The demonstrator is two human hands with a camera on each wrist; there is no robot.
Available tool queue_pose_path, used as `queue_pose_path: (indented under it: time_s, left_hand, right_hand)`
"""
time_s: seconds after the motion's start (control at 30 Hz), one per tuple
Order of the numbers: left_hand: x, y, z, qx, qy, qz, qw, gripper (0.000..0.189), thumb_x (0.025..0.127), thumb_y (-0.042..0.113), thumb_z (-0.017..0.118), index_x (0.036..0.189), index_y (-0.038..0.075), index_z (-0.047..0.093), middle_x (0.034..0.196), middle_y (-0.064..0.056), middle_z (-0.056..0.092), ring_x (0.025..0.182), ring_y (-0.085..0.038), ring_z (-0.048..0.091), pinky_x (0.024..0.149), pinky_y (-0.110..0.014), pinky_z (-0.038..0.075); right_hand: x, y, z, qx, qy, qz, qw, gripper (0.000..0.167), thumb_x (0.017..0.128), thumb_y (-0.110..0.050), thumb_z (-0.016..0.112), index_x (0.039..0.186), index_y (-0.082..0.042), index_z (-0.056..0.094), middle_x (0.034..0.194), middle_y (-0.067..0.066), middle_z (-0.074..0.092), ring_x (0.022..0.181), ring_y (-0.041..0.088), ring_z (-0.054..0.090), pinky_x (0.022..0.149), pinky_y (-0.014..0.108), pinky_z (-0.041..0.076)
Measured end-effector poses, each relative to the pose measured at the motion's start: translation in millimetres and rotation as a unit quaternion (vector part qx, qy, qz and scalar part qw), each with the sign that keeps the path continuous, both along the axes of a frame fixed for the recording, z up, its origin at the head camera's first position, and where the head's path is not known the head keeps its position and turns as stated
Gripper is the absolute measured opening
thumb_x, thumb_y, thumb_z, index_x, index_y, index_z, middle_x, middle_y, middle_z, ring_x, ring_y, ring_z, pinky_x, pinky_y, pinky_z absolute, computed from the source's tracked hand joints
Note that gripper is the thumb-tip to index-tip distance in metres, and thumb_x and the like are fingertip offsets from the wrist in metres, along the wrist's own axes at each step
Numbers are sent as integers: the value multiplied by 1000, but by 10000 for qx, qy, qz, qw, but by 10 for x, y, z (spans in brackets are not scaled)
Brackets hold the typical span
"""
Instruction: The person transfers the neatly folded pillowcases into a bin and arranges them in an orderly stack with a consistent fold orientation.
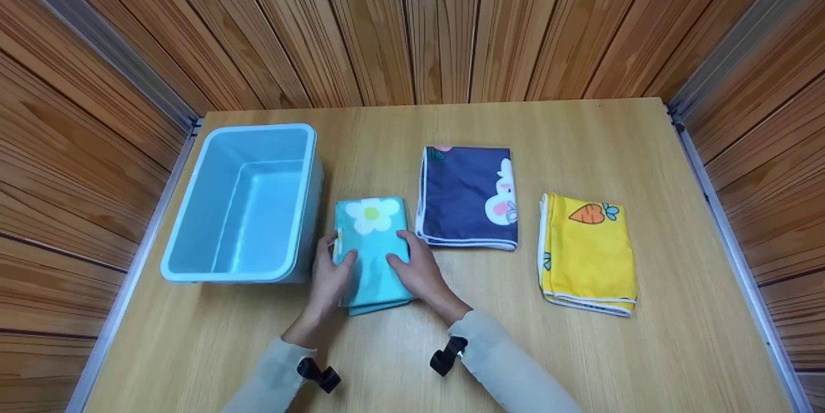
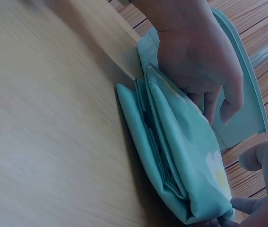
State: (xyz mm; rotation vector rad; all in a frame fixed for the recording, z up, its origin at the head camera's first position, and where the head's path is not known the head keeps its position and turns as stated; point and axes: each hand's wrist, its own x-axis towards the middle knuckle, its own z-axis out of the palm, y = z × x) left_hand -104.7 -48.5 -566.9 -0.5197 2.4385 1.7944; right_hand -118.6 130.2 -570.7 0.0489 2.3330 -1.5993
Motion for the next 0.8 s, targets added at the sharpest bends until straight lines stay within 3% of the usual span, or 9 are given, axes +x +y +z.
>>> queue_pose_path:
  time_s: [0.23, 0.47, 0.8]
  left_hand:
    - [9, -22, -4, 44, -24, -26, 10000, 64, 98, 15, 62, 153, 4, 32, 156, -20, 36, 139, -34, 40, 118, -55, 29]
    - [7, -16, -54, -107, 266, -132, 9995, 65, 94, 10, 63, 150, -1, 33, 151, -23, 40, 138, -36, 41, 116, -54, 32]
    - [31, -38, -144, -445, 620, -505, 9958, 78, 91, 9, 69, 156, 0, 26, 162, -23, 22, 148, -40, 26, 120, -55, 25]
  right_hand:
    - [30, -9, -4, -57, 103, -124, 9999, 53, 101, -14, 61, 150, -3, 45, 157, 20, 41, 148, 33, 33, 121, 51, 25]
    - [16, 4, -33, -257, 372, -87, 9989, 53, 98, -9, 64, 149, -2, 47, 156, 20, 41, 148, 33, 33, 121, 50, 25]
    - [1, 61, -134, -275, 607, 236, 9975, 61, 97, -11, 69, 152, -10, 45, 158, 12, 40, 150, 30, 28, 123, 50, 19]
